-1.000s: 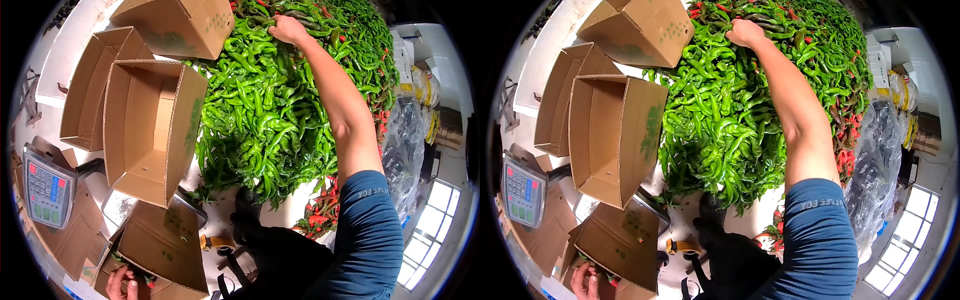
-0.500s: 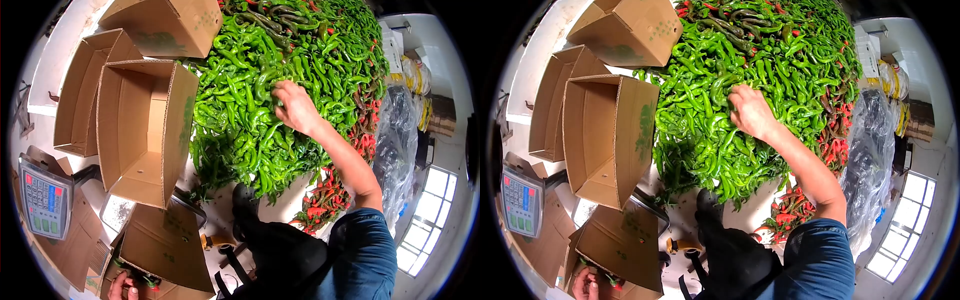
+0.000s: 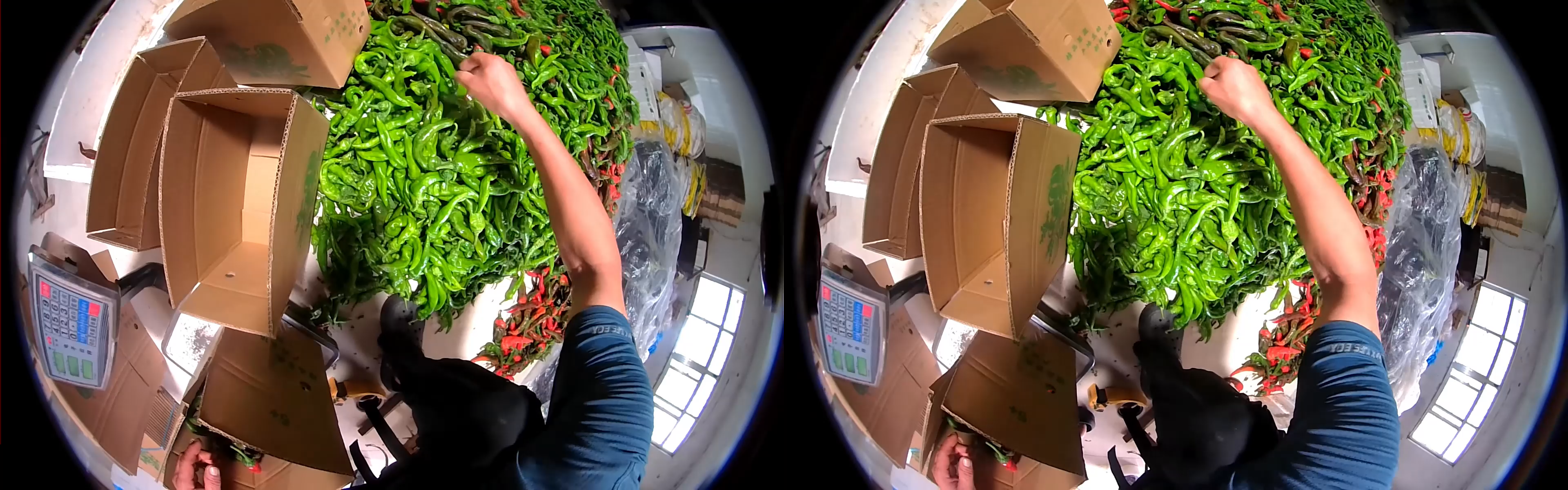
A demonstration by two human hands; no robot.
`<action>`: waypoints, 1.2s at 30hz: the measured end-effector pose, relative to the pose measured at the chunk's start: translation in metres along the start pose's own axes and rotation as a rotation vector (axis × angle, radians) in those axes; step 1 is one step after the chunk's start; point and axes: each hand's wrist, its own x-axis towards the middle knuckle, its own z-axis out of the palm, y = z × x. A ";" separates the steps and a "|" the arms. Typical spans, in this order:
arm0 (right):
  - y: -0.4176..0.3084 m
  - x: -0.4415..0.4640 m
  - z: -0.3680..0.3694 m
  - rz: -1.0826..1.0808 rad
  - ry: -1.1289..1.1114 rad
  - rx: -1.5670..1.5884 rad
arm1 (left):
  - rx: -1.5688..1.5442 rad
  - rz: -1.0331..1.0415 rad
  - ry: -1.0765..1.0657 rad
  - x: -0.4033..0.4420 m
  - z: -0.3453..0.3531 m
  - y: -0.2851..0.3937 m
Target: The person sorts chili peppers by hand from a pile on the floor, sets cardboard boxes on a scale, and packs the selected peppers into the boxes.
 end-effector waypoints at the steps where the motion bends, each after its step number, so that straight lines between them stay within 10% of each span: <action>1: -0.005 0.009 0.007 0.051 -0.080 -0.057 | 0.003 -0.011 0.000 0.000 0.000 0.002; 9: 0.062 0.078 0.027 0.153 0.302 -0.082 | 0.011 -0.064 -0.003 0.005 0.001 0.004; 13: 0.052 0.118 0.027 -0.238 0.238 -0.166 | 0.035 -0.071 -0.022 0.012 0.005 0.000; 19: 0.015 0.167 0.066 0.186 -0.070 -0.188 | 0.072 -0.125 -0.060 0.017 0.011 0.002; 25: 0.030 0.161 0.046 0.150 -0.124 -0.202 | 0.043 -0.147 -0.066 0.017 0.010 -0.003; 31: 0.080 0.140 0.023 0.253 -0.227 0.689 | -0.034 -0.184 -0.078 0.018 0.007 -0.010; 36: 0.080 0.114 0.043 0.028 -0.221 0.008 | -0.043 -0.133 -0.072 0.018 0.006 -0.013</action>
